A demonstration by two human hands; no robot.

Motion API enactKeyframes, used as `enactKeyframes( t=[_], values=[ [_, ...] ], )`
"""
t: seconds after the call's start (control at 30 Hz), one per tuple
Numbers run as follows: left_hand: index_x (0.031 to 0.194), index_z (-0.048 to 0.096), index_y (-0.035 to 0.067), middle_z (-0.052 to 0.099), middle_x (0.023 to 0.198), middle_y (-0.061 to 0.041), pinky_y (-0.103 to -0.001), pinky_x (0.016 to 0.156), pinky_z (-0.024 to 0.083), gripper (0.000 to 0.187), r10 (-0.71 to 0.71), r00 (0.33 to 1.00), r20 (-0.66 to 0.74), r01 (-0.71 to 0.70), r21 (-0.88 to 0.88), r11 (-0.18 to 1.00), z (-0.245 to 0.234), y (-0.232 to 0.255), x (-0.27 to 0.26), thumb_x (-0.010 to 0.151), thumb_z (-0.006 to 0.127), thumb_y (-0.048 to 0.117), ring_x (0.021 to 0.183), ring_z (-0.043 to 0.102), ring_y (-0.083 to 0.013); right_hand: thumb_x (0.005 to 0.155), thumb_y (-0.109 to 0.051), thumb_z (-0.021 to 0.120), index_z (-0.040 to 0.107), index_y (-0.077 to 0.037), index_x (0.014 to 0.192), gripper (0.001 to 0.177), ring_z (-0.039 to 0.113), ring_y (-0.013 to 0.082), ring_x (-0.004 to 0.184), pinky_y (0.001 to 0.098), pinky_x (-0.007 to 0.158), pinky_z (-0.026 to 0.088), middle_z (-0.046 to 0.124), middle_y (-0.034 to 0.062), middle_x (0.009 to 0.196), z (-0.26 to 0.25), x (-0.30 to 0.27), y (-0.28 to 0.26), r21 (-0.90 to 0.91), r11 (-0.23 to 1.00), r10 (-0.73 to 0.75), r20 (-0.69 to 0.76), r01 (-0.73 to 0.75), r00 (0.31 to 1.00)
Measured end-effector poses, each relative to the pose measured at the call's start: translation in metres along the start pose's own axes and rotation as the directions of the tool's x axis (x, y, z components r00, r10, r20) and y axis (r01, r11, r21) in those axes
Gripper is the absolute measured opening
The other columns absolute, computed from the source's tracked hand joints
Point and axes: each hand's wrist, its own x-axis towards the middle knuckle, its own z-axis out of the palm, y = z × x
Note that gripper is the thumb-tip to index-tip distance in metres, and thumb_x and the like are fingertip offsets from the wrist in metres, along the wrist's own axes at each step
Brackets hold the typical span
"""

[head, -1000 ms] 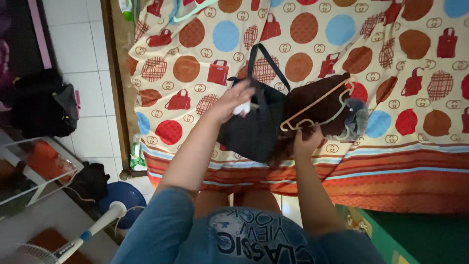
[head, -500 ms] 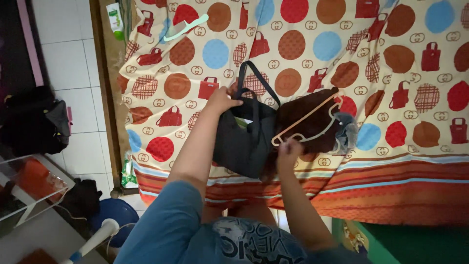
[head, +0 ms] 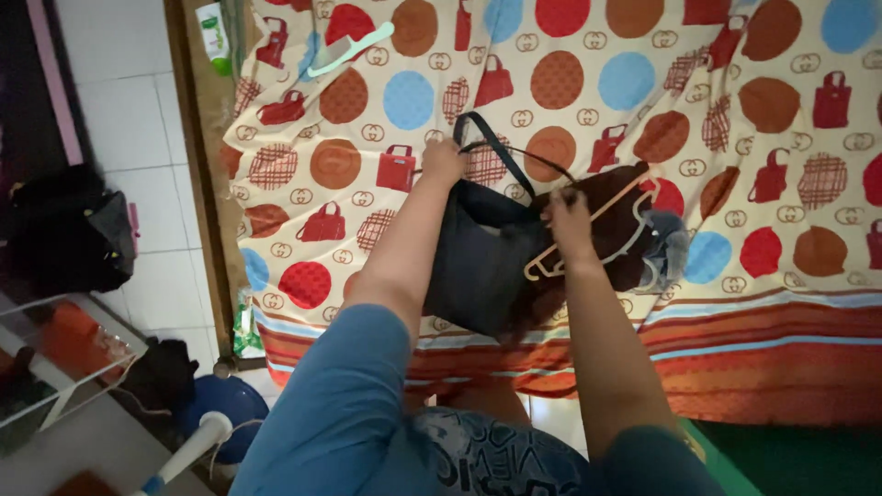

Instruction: The person tidies a bedroom by picking up clothes, a bag, and hangers from the bed and floor, placing them into a red basket. They also fold and arrange bedding and pillows on the bed.

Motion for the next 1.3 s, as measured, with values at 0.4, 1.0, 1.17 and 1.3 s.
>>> enactKeyframes(
  t=[0.4, 1.0, 1.17, 1.3],
  values=[
    [0.111, 0.075, 0.009, 0.068, 0.133, -0.025, -0.048, 0.114, 0.046, 0.040, -0.133, 0.984, 0.119, 0.138, -0.037, 0.990, 0.052, -0.022, 0.009, 0.090, 0.068, 0.043, 0.127, 0.064, -0.0413, 0.076, -0.052, 0.091, 0.024, -0.001, 0.156, 0.117, 0.047, 0.0451, 0.133, 0.0517, 0.111, 0.040, 0.043, 0.0280, 0.147, -0.036, -0.103, 0.012, 0.107, 0.850, 0.353, -0.842, -0.516, 0.407],
    [0.113, 0.059, 0.001, 0.069, 0.106, -0.028, -0.049, 0.087, 0.052, 0.033, -0.003, 0.997, 0.078, 0.042, -0.508, 0.861, 0.023, -0.044, -0.024, 0.097, 0.062, 0.029, 0.097, 0.067, -0.0451, 0.079, -0.034, 0.084, 0.004, -0.004, 0.159, 0.117, 0.061, 0.0341, 0.116, 0.0486, 0.101, 0.050, 0.056, 0.0214, 0.138, -0.056, -0.004, 0.086, 0.563, 0.648, 0.761, -0.443, -0.514, 0.474],
    [0.107, 0.070, 0.005, 0.069, 0.109, -0.027, -0.049, 0.093, 0.049, 0.033, -0.105, 0.973, 0.207, 0.135, -0.135, 0.982, 0.052, -0.047, 0.003, 0.091, 0.068, 0.033, 0.106, 0.064, -0.0440, 0.074, -0.010, 0.077, 0.015, -0.011, 0.152, 0.100, 0.063, 0.0281, 0.108, 0.0429, 0.091, 0.055, 0.057, 0.0137, 0.130, -0.045, -0.031, 0.097, 0.582, 0.784, 0.583, -0.571, -0.216, 0.578],
    [0.112, 0.070, 0.007, 0.074, 0.107, -0.021, -0.047, 0.096, 0.051, 0.032, -0.008, 0.954, 0.298, 0.106, -0.315, 0.943, 0.067, -0.038, 0.008, 0.092, 0.063, 0.031, 0.106, 0.069, -0.0380, 0.077, -0.007, 0.072, 0.052, -0.007, 0.136, 0.063, 0.066, 0.0209, 0.091, 0.0357, 0.071, 0.055, 0.066, 0.0065, 0.112, -0.065, -0.057, 0.102, 0.567, 0.818, 0.402, -0.438, -0.099, 0.804]
  ],
)
